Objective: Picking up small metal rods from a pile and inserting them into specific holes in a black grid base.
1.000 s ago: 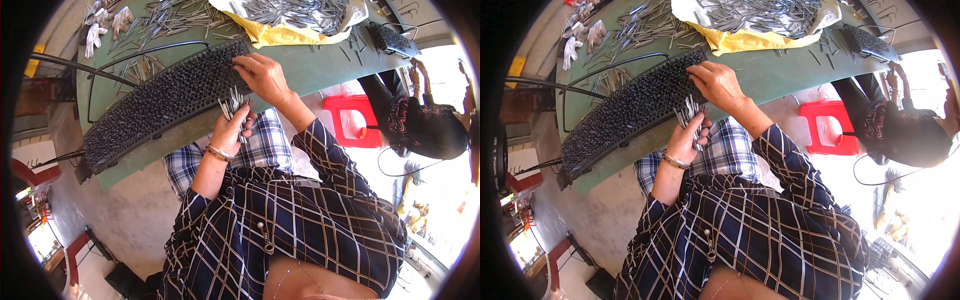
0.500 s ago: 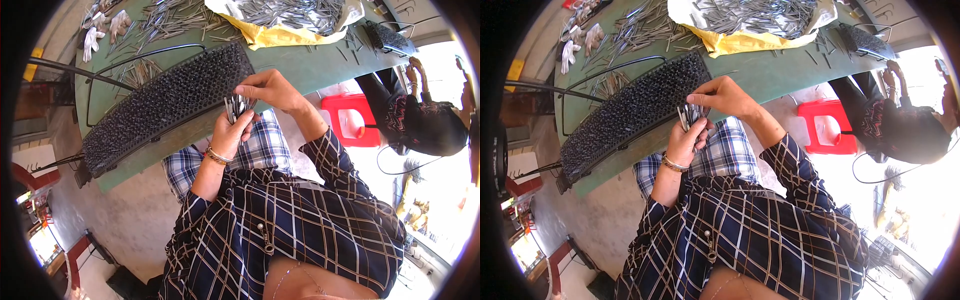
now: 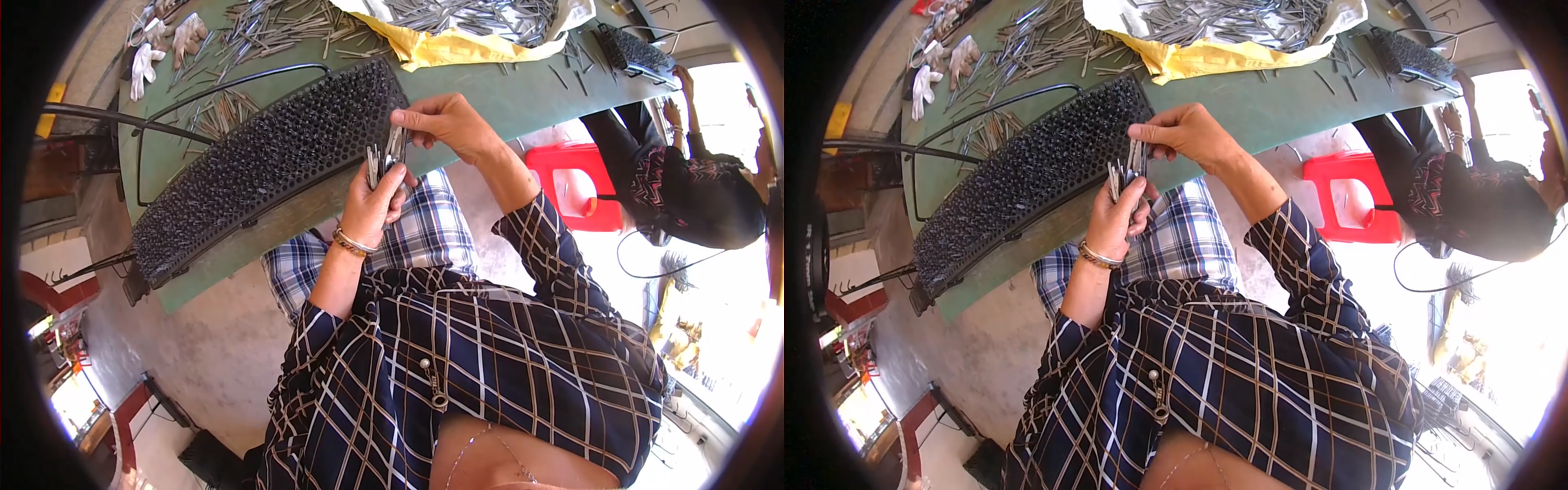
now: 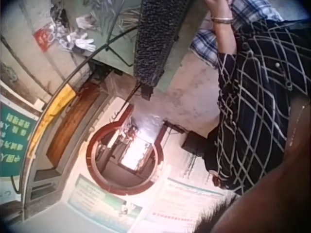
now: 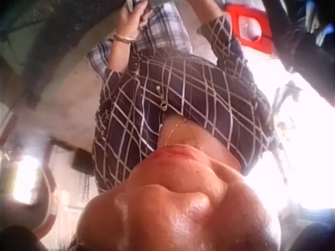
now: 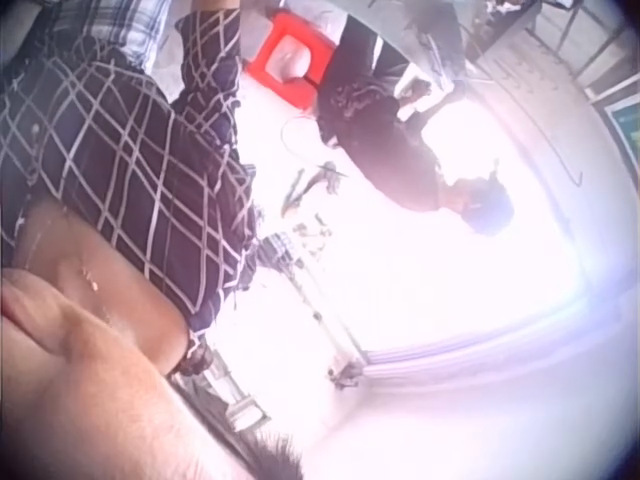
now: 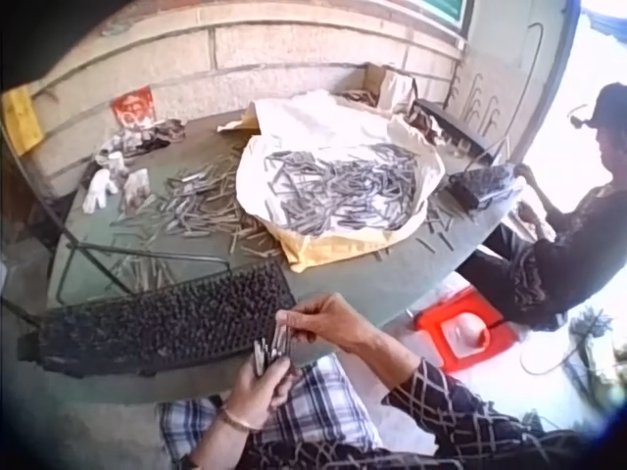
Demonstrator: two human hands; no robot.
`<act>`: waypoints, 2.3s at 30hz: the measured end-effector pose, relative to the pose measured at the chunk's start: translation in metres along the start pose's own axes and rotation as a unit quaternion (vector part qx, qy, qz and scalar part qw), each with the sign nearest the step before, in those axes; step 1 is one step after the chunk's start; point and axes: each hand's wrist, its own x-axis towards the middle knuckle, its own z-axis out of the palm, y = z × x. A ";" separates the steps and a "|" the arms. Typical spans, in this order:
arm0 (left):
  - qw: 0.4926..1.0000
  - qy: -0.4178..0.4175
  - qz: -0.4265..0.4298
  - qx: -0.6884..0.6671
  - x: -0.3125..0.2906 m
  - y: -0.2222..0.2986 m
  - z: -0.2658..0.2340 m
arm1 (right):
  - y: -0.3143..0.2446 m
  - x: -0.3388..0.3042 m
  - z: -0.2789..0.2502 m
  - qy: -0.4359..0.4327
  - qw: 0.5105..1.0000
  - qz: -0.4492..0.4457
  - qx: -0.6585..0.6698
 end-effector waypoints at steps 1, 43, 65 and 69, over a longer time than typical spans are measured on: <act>1.000 0.000 -0.006 -0.012 0.002 -0.001 0.000 | 0.001 0.000 -0.002 -0.006 1.000 0.005 -0.008; 0.996 0.037 -0.066 -0.038 -0.003 -0.014 -0.002 | -0.002 0.028 0.002 0.177 0.840 -0.389 -0.334; 0.996 0.038 -0.065 -0.038 -0.003 -0.013 -0.003 | 0.014 0.024 0.011 0.188 0.895 -0.309 -0.262; 0.997 0.039 -0.064 -0.035 -0.005 -0.010 0.000 | 0.015 0.024 0.010 0.163 0.884 -0.341 -0.276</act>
